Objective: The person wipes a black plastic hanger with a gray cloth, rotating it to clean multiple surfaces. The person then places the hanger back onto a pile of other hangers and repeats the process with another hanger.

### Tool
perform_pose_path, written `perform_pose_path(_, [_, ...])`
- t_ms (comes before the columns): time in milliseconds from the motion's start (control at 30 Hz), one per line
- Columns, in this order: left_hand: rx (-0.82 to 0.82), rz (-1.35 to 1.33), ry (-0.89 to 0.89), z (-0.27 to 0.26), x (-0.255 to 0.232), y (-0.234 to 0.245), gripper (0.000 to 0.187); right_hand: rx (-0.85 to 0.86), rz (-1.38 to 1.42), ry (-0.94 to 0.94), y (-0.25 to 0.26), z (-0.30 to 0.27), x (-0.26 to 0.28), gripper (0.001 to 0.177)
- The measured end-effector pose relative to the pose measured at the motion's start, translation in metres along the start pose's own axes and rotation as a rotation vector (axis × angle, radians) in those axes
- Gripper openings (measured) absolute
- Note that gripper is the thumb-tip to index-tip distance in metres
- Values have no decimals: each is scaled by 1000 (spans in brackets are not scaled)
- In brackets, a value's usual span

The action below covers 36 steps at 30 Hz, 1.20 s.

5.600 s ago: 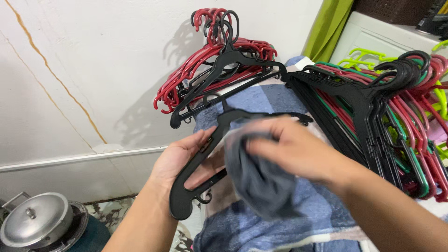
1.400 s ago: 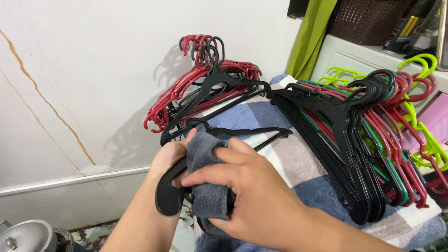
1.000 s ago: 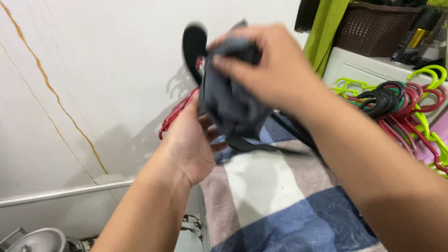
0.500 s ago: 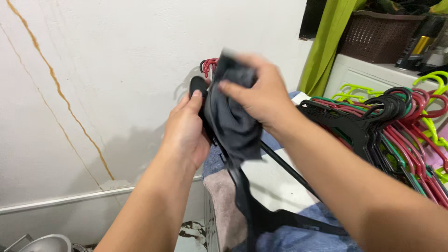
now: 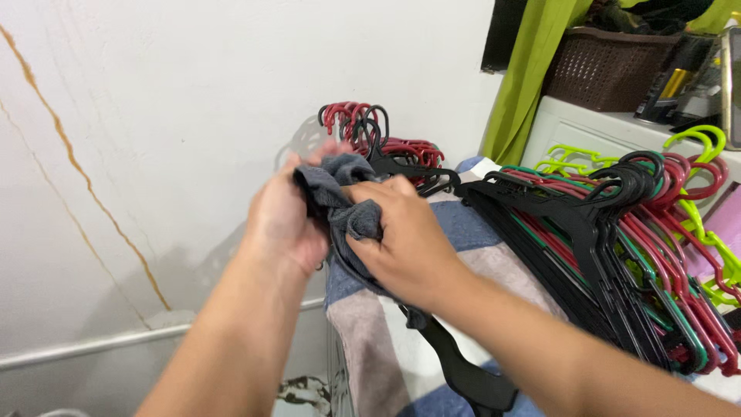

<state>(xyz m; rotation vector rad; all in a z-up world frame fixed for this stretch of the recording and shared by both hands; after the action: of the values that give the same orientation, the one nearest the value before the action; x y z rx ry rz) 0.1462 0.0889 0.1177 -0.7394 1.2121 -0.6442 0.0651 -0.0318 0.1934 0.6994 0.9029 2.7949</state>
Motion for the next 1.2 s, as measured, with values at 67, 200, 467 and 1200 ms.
perform_pose_path(67, [-32, -19, 32, 9, 9, 15, 47, -65, 62, -29, 3, -5, -2, 34])
perform_pose_path(200, [-18, -233, 51, 11, 13, 40, 34, 123, 287, 98, -14, -14, 10, 50])
perform_pose_path(467, [-37, 261, -37, -5, -2, 15, 46, -33, 327, -222, -16, 8, -45, 35])
perform_pose_path(1200, [-12, 74, 88, -19, 19, -1, 51, 143, -55, -22, -11, -2, -19, 46])
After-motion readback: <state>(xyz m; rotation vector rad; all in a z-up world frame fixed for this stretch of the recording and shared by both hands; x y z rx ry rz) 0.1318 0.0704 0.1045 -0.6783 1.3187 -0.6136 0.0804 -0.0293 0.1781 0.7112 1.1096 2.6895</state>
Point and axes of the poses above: each hand's wrist, its own z-axis towards the middle knuckle, its own y-axis out of the back of the hand, x = y × z, the point moved 10 cm from there along z, towards the middle knuckle, and after that the axes turned 6 degrees about z, right-handed, at the moved point
